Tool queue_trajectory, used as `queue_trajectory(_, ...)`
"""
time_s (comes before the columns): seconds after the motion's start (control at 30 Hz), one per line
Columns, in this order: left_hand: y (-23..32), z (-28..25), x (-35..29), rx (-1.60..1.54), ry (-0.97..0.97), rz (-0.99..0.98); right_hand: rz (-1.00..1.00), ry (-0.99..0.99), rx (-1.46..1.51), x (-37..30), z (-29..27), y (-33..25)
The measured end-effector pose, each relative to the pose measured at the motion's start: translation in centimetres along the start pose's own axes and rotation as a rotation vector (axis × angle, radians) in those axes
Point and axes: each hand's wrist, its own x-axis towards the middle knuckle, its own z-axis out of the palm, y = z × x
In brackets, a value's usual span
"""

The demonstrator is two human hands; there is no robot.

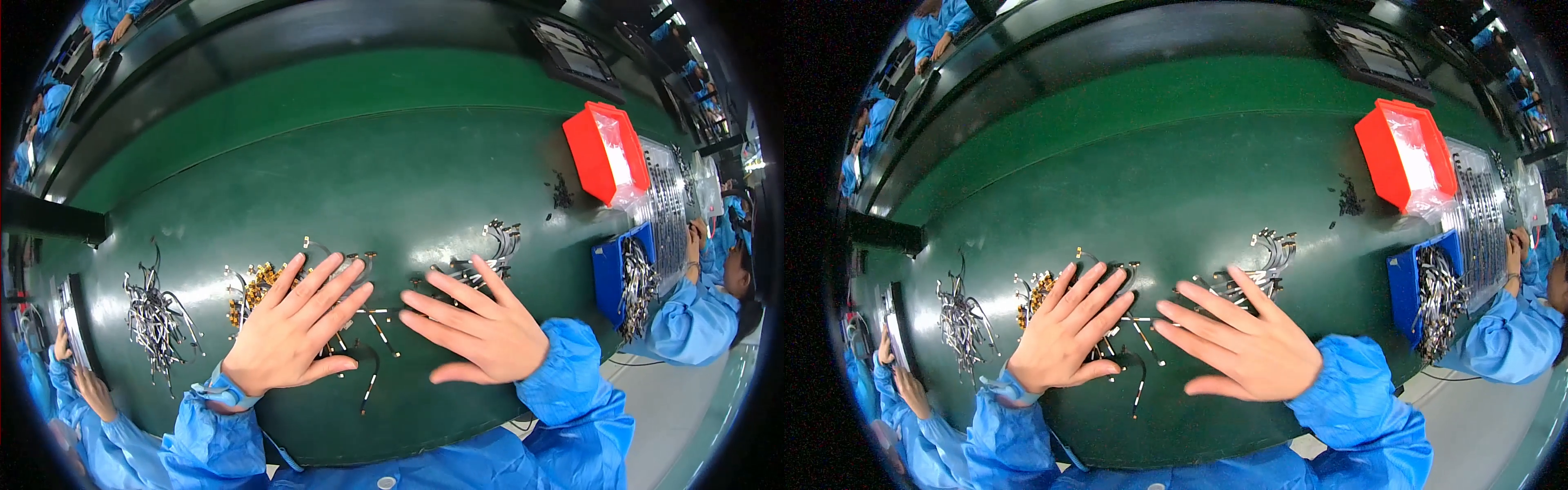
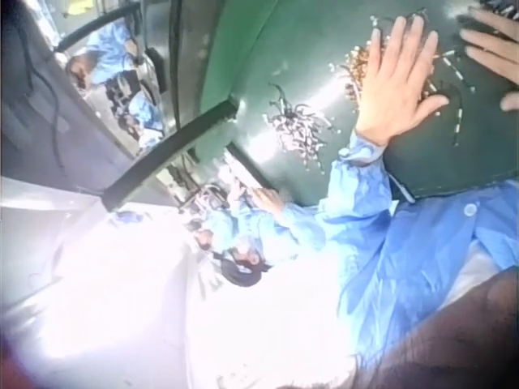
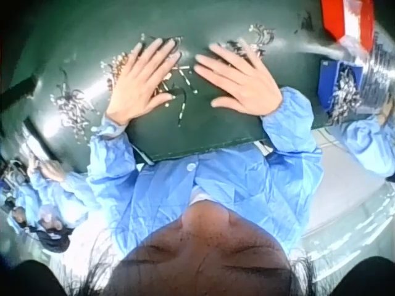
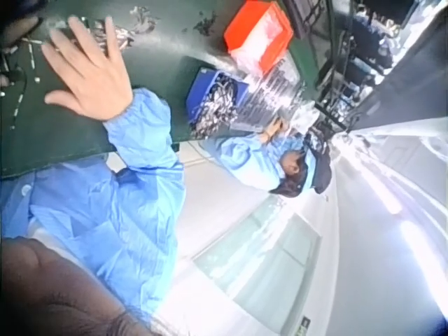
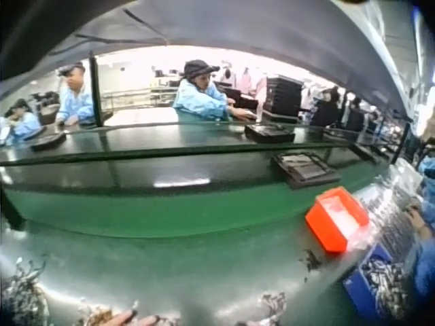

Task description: The person installs internal ribbon cables into a tablet chassis by hand, connecting electronic components on an assembly line.

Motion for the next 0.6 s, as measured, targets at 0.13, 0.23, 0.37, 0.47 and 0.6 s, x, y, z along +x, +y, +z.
queue_trajectory(0.13,-0.1,0.1,-0.2,0.012,0.010,-0.019,-0.052,0.005,-0.131,0.6,0.5,1.1)
queue_trajectory(0.23,-0.3,0.1,-0.4,-0.017,0.017,-0.035,-0.009,0.008,-0.135,-0.4,-0.3,1.8)
queue_trajectory(0.37,-0.5,0.2,-0.6,-0.004,0.036,-0.021,0.000,0.005,-0.120,-0.5,-0.9,2.0)
queue_trajectory(0.47,-0.5,0.3,-0.5,0.010,0.047,-0.025,0.008,0.018,-0.075,-0.2,-0.5,1.6)
queue_trajectory(0.6,-0.2,0.3,0.0,-0.005,0.065,-0.024,0.049,0.053,-0.108,1.1,-0.1,0.7)
